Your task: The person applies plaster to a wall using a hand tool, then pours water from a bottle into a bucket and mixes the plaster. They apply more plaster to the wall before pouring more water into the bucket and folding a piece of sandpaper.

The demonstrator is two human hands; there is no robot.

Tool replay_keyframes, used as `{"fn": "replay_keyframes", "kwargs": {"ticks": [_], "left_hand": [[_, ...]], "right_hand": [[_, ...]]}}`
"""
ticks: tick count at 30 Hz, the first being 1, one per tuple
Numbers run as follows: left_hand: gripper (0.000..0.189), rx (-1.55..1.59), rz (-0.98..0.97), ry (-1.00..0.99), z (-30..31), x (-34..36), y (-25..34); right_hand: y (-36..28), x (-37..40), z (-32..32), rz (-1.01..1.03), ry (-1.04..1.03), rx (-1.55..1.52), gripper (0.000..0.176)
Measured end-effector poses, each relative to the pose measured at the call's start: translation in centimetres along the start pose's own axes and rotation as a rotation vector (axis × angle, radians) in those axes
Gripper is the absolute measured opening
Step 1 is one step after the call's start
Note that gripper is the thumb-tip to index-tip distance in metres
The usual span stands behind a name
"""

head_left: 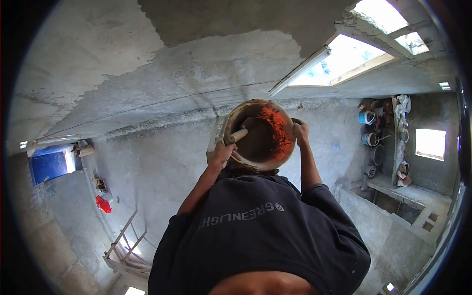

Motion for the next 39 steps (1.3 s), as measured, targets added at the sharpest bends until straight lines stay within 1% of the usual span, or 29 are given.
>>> {"fn": "replay_keyframes", "kwargs": {"ticks": [1,2,3,4,5,6,7,9,11,13,14,15,17,18,19,20,21,22,24,25,27,28,29,30,31,33,35,37,39], "left_hand": [[0.016,0.000,0.005,0.000,-0.5,-1.0,-1.4],[0.017,0.067,0.013,-0.031,-1.0,-2.6,-3.8],[0.018,0.134,0.018,-0.062,-1.3,-2.7,-4.2],[0.032,0.159,0.173,-0.092,-1.5,-2.8,-5.1],[0.032,0.157,0.166,-0.104,-1.7,-2.9,-5.2],[0.033,0.198,0.193,-0.113,-2.2,-2.6,-5.4],[0.034,0.238,0.221,-0.122,-2.4,-2.7,-5.4],[0.036,0.213,0.242,-0.106,-2.7,-3.2,-5.1],[0.041,0.172,0.306,-0.049,-2.4,-3.3,-5.3],[0.043,0.177,0.295,-0.036,-2.1,-4.7,-7.0],[0.044,0.182,0.290,-0.019,-2.0,-5.4,-8.1],[0.044,0.182,0.280,-0.022,-1.8,-5.3,-7.7],[0.045,0.240,0.451,-0.062,-1.9,-3.9,-6.7],[0.042,0.254,0.475,-0.083,-2.0,-3.1,-5.6],[0.042,0.253,0.470,-0.088,-2.1,-3.7,-6.6],[0.042,0.197,0.373,-0.075,-1.9,-4.8,-7.6],[0.041,0.142,0.277,-0.060,-1.8,-5.3,-7.3],[0.041,0.144,0.275,-0.060,-2.0,-5.7,-7.5],[0.037,-0.013,-0.047,0.113,-1.3,-6.6,-6.1],[0.037,-0.009,-0.047,0.121,-1.0,-7.1,-5.9],[0.033,-0.016,0.128,-0.019,-1.3,-8.4,-6.1],[0.033,-0.010,0.125,-0.012,-1.0,-7.8,-3.8],[0.036,-0.211,0.121,-0.049,-0.7,-5.6,0.1],[0.039,-0.412,0.117,-0.084,-0.6,-4.3,2.4],[0.039,-0.407,0.114,-0.075,-0.4,-4.8,2.3],[0.042,-0.553,0.082,-0.102,-0.1,-6.4,1.4],[0.044,-0.494,0.045,-0.122,0.6,-8.4,0.0],[0.046,-0.439,0.011,-0.145,1.2,-8.1,0.8],[0.051,-0.603,-0.090,-0.194,1.6,-7.9,2.2]], "right_hand": [[0.8,0.1,0.6,-0.048,0.047,0.038,0.033],[1.2,0.2,0.6,-0.027,0.044,0.011,0.032],[1.3,0.7,0.6,-0.033,0.045,0.013,0.032],[1.5,1.2,0.9,-0.071,0.055,-0.023,0.032],[1.5,1.6,1.3,-0.106,0.071,-0.060,0.033],[1.8,2.0,1.9,-0.151,0.056,0.039,0.032],[1.8,2.1,2.2,-0.144,0.070,0.035,0.032],[1.7,2.2,1.9,-0.117,0.028,-0.100,0.031],[1.7,2.4,1.9,-0.123,0.013,-0.085,0.031],[1.2,2.2,1.5,-0.036,-0.047,-0.035,0.029],[0.7,2.2,1.3,0.036,-0.037,-0.008,0.031],[0.5,2.1,1.1,0.044,-0.033,-0.010,0.031],[0.4,2.1,0.8,0.072,-0.062,0.131,0.037],[0.2,2.2,0.7,0.084,-0.076,0.205,0.040],[0.1,2.5,0.7,0.088,-0.070,0.204,0.040],[0.0,2.6,0.7,0.073,-0.060,0.222,0.039],[0.3,2.4,0.8,0.059,-0.052,0.240,0.038],[0.4,2.3,0.6,0.089,-0.048,0.223,0.035],[0.8,2.2,0.7,0.056,-0.063,0.227,0.033],[1.0,2.2,0.6,0.022,-0.075,0.228,0.031],[0.4,2.6,1.0,0.011,-0.068,0.284,0.030],[0.1,2.9,1.1,-0.005,-0.053,0.339,0.028],[0.0,3.1,1.0,0.003,-0.058,0.340,0.028],[0.3,3.2,1.2,-0.001,-0.050,0.293,0.028],[0.5,3.2,1.2,-0.004,-0.043,0.246,0.028],[1.4,2.8,1.1,0.014,-0.043,0.256,0.028],[2.3,2.3,0.8,0.030,-0.043,0.266,0.028],[2.2,2.5,0.7,0.082,-0.021,0.159,0.028],[1.7,2.8,0.8,0.055,-0.048,0.175,0.029]]}}
Point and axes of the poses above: each hand's wrist, its own x-axis away from the middle knuckle, its own z-axis out of the back of the hand, y = z × x, the point moved 5 cm from there along -x, towards the middle knuckle, and after that the axes turned 5 degrees about x, right-handed, at the moved point
